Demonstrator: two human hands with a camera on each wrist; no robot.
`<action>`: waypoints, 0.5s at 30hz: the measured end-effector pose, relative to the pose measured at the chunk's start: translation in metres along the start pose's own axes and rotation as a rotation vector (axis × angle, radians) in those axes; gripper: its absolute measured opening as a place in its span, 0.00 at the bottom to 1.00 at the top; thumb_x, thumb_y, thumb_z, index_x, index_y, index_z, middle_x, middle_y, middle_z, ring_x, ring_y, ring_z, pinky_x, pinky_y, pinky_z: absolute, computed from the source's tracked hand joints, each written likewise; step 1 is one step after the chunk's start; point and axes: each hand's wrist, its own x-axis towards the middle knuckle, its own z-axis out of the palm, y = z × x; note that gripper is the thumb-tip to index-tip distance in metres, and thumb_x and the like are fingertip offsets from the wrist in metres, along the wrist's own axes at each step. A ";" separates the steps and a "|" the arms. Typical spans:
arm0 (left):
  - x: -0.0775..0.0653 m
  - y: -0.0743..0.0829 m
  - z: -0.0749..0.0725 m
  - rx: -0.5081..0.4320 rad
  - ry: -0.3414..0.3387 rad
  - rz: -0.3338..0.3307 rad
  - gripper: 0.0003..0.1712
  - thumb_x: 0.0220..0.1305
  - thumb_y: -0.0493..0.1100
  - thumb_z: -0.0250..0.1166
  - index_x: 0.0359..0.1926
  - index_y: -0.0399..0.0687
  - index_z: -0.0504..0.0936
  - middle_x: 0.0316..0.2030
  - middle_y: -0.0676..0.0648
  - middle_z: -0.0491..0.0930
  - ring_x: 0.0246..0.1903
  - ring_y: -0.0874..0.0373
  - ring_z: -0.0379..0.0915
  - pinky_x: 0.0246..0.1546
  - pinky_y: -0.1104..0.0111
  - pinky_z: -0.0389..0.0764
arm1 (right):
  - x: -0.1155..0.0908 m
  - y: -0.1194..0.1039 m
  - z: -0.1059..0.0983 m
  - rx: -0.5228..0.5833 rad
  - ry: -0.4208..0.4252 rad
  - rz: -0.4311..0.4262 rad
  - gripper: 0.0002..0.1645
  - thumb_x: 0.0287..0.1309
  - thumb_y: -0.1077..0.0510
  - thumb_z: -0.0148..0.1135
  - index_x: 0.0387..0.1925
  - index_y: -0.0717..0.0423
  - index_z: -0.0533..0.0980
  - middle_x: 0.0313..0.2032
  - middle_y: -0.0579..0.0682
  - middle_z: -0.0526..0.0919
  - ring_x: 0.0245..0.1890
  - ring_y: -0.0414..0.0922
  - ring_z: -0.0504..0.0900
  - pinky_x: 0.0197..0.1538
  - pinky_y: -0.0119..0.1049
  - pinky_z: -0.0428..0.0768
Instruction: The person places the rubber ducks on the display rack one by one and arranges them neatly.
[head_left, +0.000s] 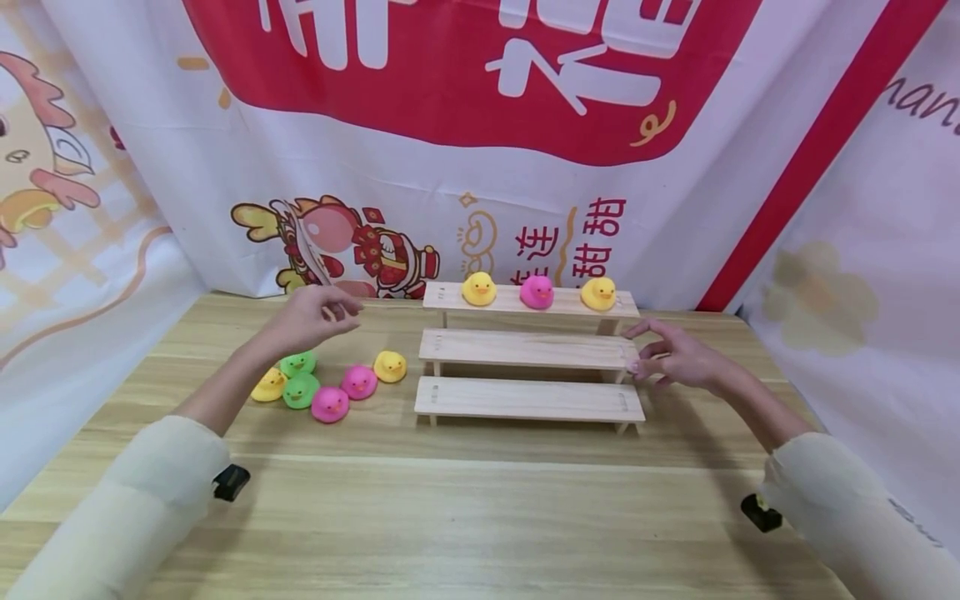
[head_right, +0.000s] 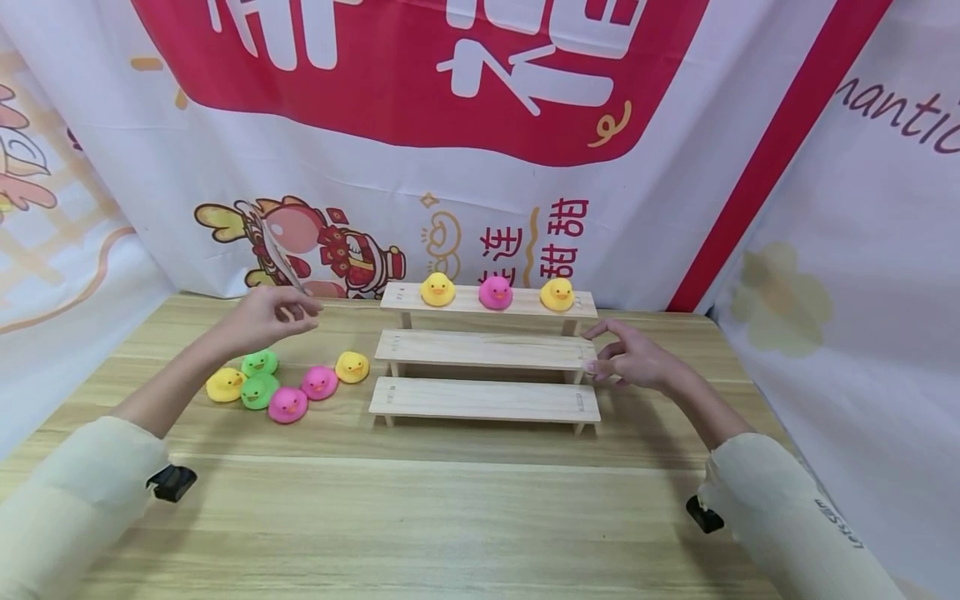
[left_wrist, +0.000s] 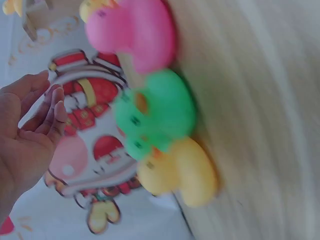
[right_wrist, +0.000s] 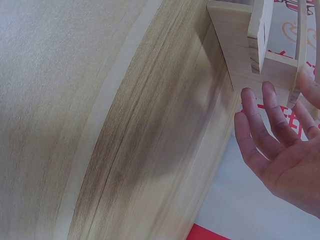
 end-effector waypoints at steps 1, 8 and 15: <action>-0.003 -0.005 -0.001 0.005 -0.014 -0.018 0.12 0.67 0.35 0.70 0.49 0.32 0.86 0.40 0.40 0.86 0.39 0.50 0.79 0.37 0.71 0.81 | 0.000 0.000 0.000 0.000 -0.001 -0.002 0.34 0.68 0.64 0.65 0.68 0.65 0.60 0.44 0.65 0.84 0.44 0.55 0.86 0.43 0.56 0.87; -0.016 -0.035 -0.010 0.009 -0.067 -0.093 0.16 0.65 0.34 0.71 0.51 0.29 0.85 0.42 0.38 0.87 0.38 0.51 0.78 0.35 0.72 0.80 | 0.001 0.001 0.000 0.001 0.006 0.001 0.34 0.67 0.64 0.65 0.68 0.66 0.60 0.44 0.65 0.84 0.44 0.55 0.86 0.42 0.56 0.87; -0.026 -0.054 -0.017 0.061 -0.147 -0.132 0.19 0.61 0.38 0.75 0.49 0.27 0.85 0.42 0.35 0.87 0.40 0.48 0.78 0.37 0.65 0.80 | 0.001 0.002 0.000 0.021 0.005 -0.008 0.34 0.67 0.65 0.65 0.68 0.66 0.60 0.44 0.64 0.85 0.43 0.53 0.86 0.41 0.54 0.87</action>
